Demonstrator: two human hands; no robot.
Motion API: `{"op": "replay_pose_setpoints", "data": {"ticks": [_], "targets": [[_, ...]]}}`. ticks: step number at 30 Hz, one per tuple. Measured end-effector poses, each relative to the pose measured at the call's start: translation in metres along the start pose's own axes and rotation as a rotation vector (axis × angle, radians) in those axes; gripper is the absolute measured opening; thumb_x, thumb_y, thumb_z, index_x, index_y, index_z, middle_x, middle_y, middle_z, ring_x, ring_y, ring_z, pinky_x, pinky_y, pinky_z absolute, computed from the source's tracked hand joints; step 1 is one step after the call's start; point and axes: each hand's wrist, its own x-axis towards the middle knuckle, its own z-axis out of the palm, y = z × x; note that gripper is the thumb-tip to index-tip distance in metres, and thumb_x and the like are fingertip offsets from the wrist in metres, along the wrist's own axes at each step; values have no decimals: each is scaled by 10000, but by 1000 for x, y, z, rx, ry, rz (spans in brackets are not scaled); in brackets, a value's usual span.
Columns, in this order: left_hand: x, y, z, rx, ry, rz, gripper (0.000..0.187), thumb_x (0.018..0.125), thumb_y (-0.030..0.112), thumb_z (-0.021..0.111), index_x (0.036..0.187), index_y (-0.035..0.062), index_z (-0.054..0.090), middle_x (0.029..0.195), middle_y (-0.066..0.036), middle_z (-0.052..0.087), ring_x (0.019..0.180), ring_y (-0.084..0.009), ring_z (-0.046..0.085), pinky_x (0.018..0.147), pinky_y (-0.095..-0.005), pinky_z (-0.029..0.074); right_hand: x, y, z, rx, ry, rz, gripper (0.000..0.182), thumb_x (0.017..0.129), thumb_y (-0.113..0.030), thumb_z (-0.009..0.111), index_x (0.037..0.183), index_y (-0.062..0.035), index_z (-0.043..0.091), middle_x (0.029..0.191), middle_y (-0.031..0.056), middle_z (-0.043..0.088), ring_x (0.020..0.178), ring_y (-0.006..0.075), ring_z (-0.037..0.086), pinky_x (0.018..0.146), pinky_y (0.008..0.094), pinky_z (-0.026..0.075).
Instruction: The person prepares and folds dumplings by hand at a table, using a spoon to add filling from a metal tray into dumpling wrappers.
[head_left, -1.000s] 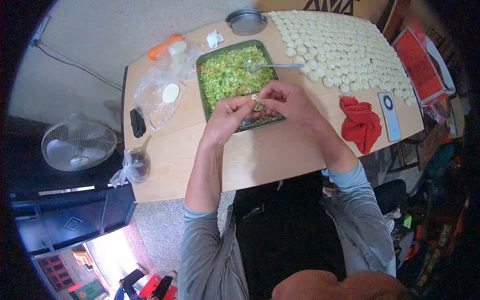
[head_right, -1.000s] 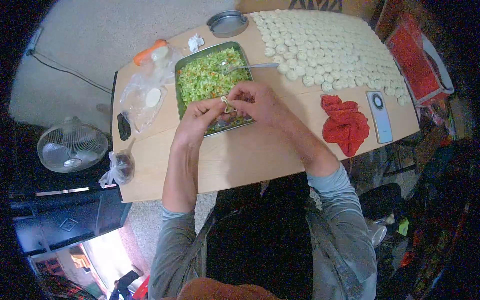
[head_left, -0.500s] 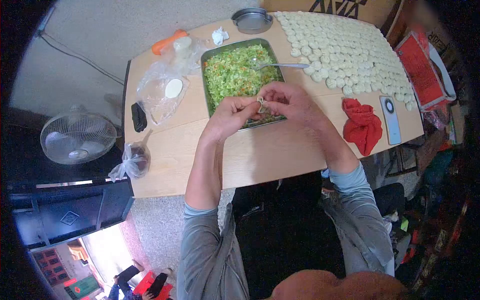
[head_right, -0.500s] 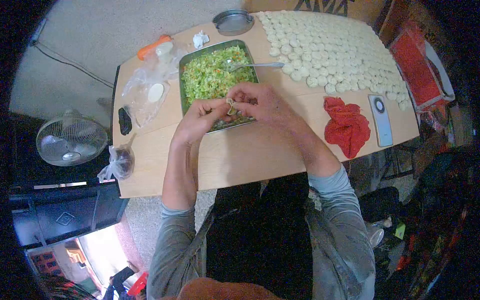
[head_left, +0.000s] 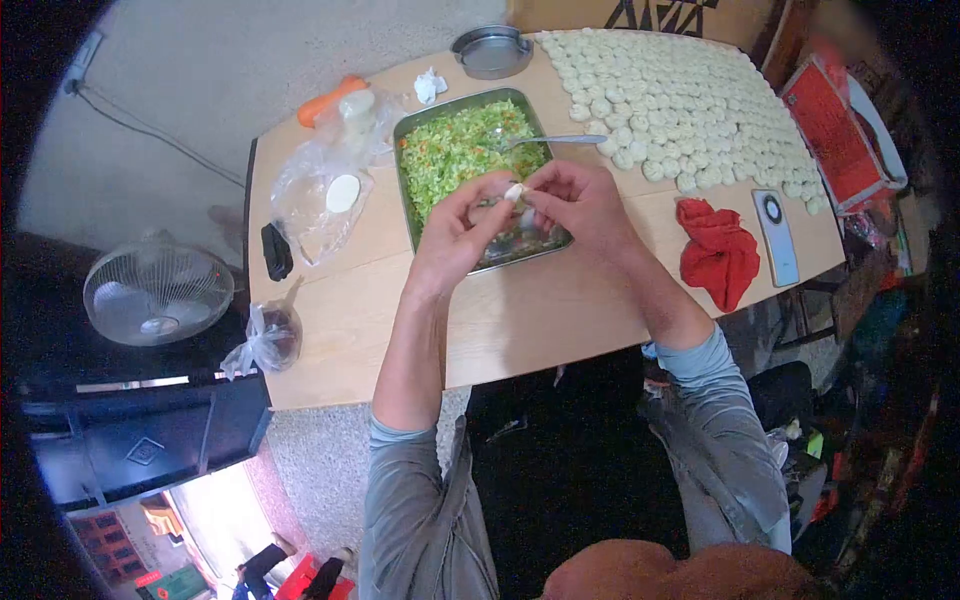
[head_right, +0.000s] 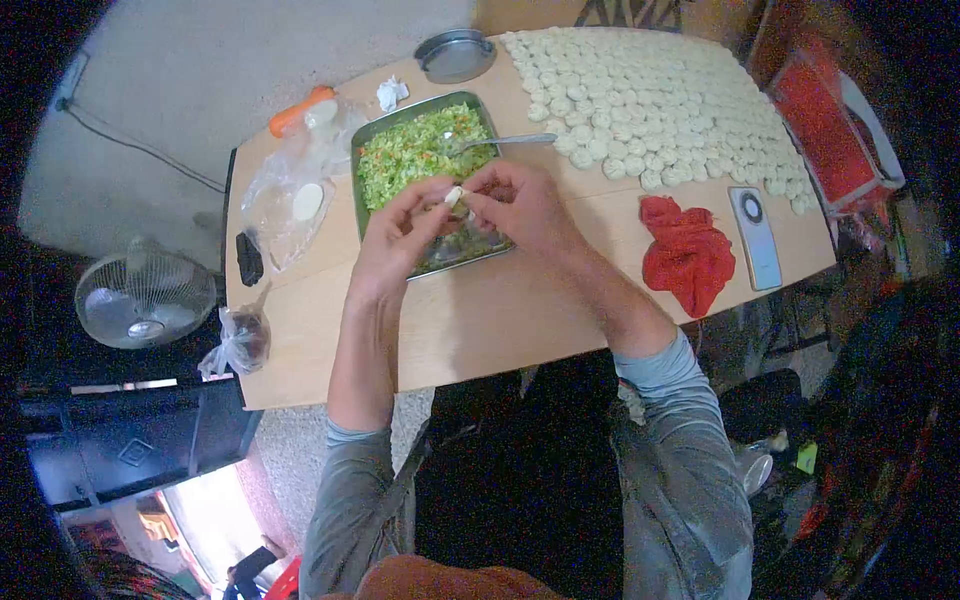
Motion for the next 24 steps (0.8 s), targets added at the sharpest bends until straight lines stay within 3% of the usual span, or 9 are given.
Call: {"op": "replay_pose_setpoints", "data": {"ticks": [3,6,16,24], "targets": [[1,-4,1,-78,-28,117,255,904,-39,636,1152,-11,583,1106,-55,651,962,-133,657,829,-241,540,2,0,-5,58,18,-16,133,898,-73,673,986,17,627,754,35,650,650,81,617,569,242,515],[1,-6,3,-42,3,74,199,882,-64,655,1065,-8,601,1089,-55,657,969,-131,658,828,-241,539,3,4,-9,86,0,-13,145,894,-71,678,994,20,625,766,37,654,649,86,620,573,244,520],[1,-6,3,-48,77,76,151,869,-36,682,1013,10,675,1052,-59,688,906,-110,655,808,-245,531,4,7,-6,190,-33,-14,150,893,-66,673,1012,15,632,804,31,653,654,86,617,583,240,523],[1,-6,0,-25,35,89,146,885,-14,681,1030,-5,670,996,-49,699,912,-96,655,802,-222,528,0,-4,-6,-6,-63,11,112,905,-90,659,979,-7,647,755,14,646,637,70,604,568,232,495]]}}
